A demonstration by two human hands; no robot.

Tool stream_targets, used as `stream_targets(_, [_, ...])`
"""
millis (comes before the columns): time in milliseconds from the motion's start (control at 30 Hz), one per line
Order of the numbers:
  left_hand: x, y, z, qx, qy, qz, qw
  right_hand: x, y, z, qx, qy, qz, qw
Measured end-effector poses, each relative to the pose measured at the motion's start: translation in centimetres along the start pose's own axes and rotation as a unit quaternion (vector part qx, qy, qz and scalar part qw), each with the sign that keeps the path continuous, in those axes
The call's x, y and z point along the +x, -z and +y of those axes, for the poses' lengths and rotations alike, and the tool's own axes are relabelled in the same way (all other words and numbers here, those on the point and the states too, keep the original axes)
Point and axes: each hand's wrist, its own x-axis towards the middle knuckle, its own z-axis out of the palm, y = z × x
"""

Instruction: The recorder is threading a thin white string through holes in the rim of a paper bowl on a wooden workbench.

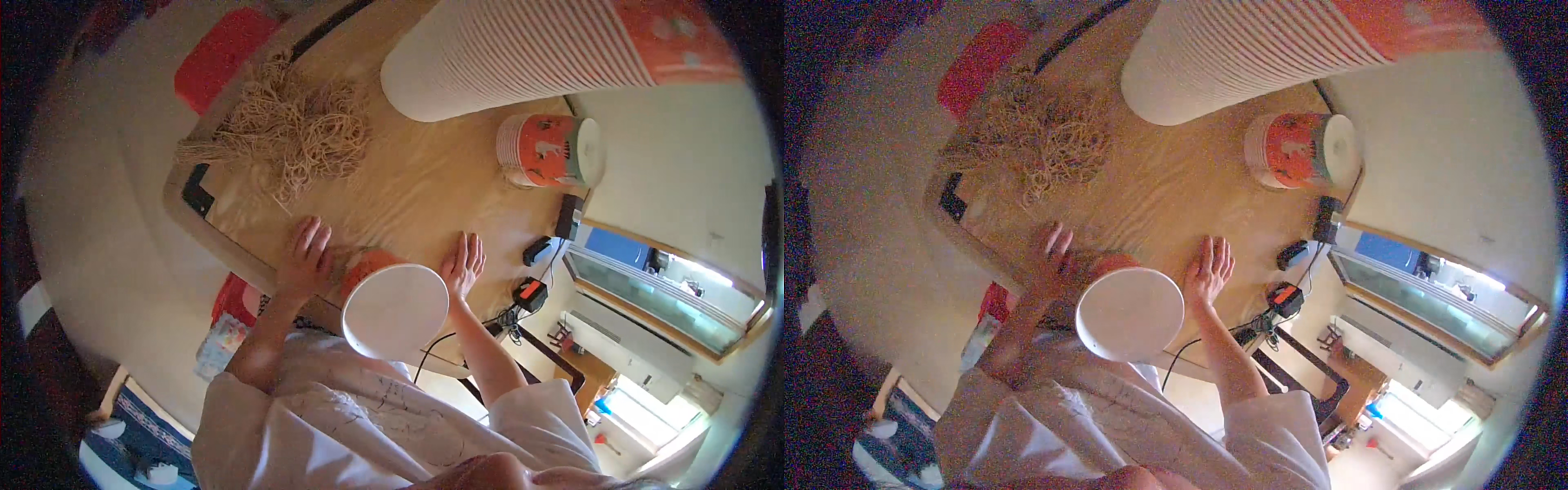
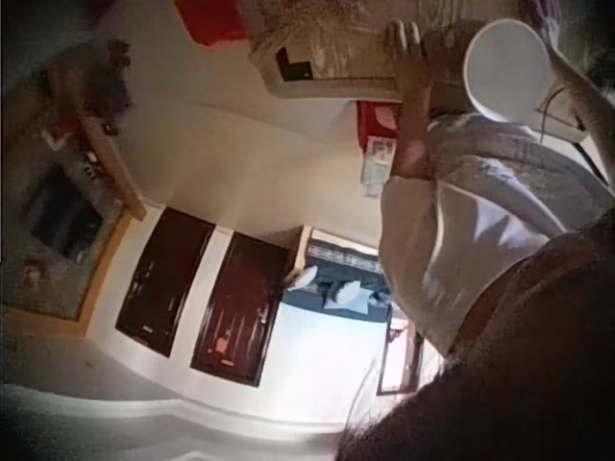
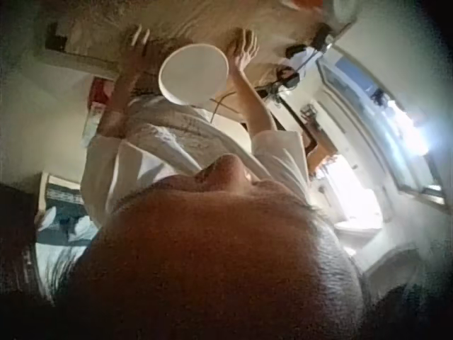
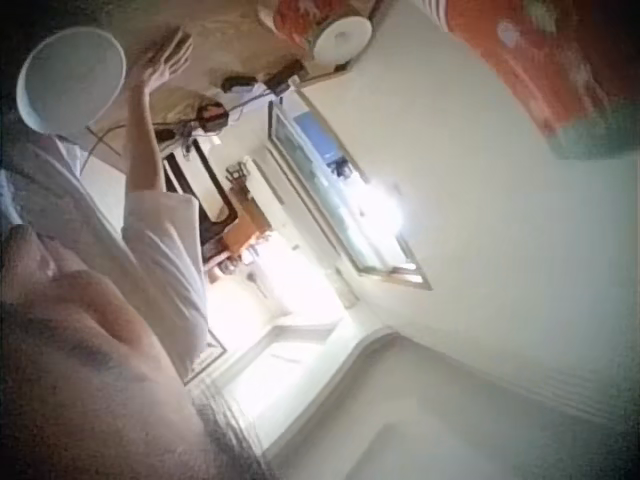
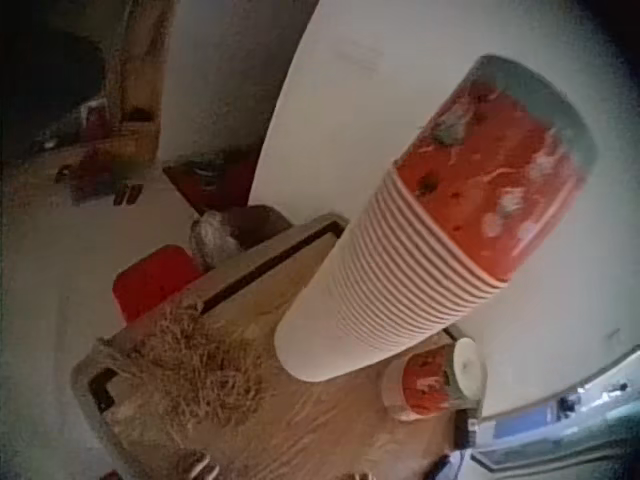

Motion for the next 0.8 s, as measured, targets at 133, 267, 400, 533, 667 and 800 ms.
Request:
stream_targets(133, [0.5,0.5,0.0,0.030,-0.024,-0.015,0.999,0.5,-0.4,0.2,-0.003,0.002,-0.002,1.000])
stream_targets(267, [0.6,0.1,-1.1,0.045,-0.073,-0.010,0.996,0.4,-1.1,0.8,0.000,0.017,0.026,1.000])
stream_targets(400, [0.5,0.0,-0.1,0.046,-0.028,-0.028,0.998,7.3,-1.2,1.8,0.128,0.038,0.073,0.988])
stream_targets(533, [0.3,-0.1,-0.1,0.056,-0.037,-0.014,0.998,15.9,-1.3,2.2,0.228,-0.070,0.020,0.971])
stream_targets(667, [0.4,0.0,-0.1,0.050,-0.013,-0.033,0.998,17.8,-3.4,3.8,0.671,-0.209,0.094,0.705])
stream_targets(800, [-0.1,-0.2,-0.2,0.047,0.008,-0.042,0.998,18.0,-4.1,3.2,0.539,-0.213,0.164,0.798])
